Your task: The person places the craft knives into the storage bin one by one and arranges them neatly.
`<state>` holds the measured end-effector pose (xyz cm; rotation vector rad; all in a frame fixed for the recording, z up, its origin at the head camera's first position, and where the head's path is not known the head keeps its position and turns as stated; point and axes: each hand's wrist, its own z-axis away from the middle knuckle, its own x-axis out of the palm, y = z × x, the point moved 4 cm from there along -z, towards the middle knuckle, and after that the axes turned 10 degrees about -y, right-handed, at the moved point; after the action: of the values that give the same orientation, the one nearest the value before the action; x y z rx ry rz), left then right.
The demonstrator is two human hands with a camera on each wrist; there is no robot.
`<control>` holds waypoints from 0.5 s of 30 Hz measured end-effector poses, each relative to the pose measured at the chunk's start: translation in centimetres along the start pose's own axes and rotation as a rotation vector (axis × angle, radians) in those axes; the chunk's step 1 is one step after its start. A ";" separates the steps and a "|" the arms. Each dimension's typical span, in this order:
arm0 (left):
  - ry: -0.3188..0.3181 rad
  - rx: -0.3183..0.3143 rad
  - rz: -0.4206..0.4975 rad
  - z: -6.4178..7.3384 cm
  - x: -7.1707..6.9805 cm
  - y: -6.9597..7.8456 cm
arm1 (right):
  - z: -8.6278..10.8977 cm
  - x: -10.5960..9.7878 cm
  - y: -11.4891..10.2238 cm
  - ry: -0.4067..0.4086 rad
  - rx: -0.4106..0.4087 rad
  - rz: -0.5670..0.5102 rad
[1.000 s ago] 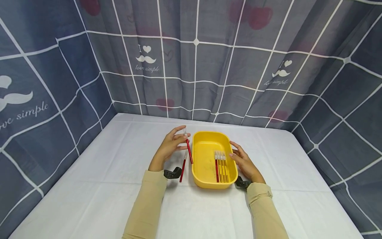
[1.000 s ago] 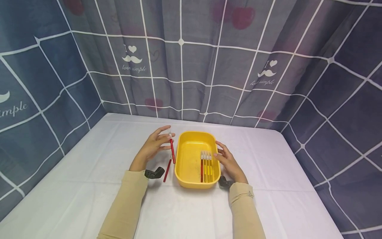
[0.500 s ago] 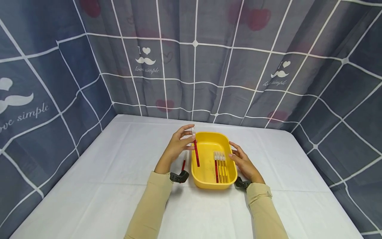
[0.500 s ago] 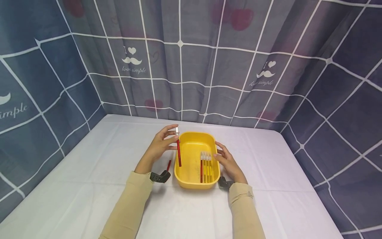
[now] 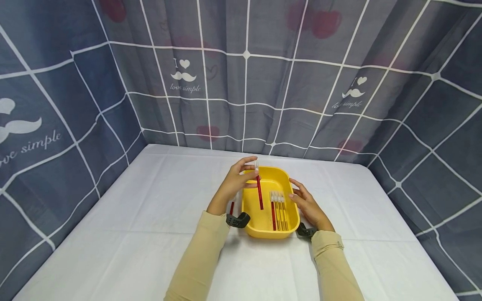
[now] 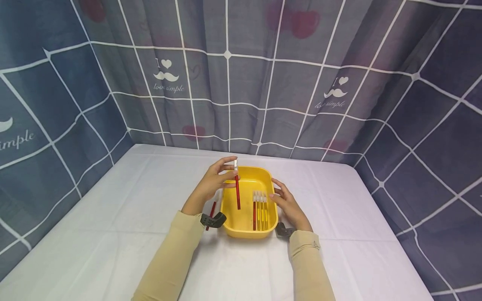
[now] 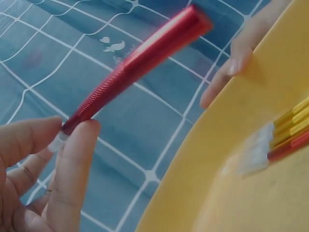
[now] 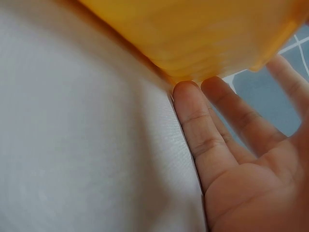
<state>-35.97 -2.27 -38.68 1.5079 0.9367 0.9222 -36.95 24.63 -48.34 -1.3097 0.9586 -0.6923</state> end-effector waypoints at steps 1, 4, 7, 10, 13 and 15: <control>0.002 -0.009 0.000 -0.2 0.2 0.0 | 0.0 0.0 0.0 -0.001 0.002 -0.002; 0.011 -0.036 -0.007 -0.6 0.8 -0.1 | -0.1 -0.1 0.1 0.005 0.007 -0.003; 0.015 -0.062 -0.015 -1.1 1.4 -0.3 | -0.1 -0.2 0.2 0.006 0.011 -0.005; 0.018 -0.095 -0.022 -1.7 1.8 -0.7 | -0.2 -0.2 0.3 0.012 0.017 -0.003; 0.019 -0.140 -0.022 -2.3 2.2 -1.2 | -0.1 -0.2 0.2 0.009 0.014 -0.005; 0.026 -0.171 -0.033 -2.5 2.5 -1.5 | -0.1 -0.1 0.2 0.009 0.012 -0.005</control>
<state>-37.47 1.13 -39.74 1.3348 0.8763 0.9751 -37.15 24.73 -48.53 -1.3002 0.9573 -0.7075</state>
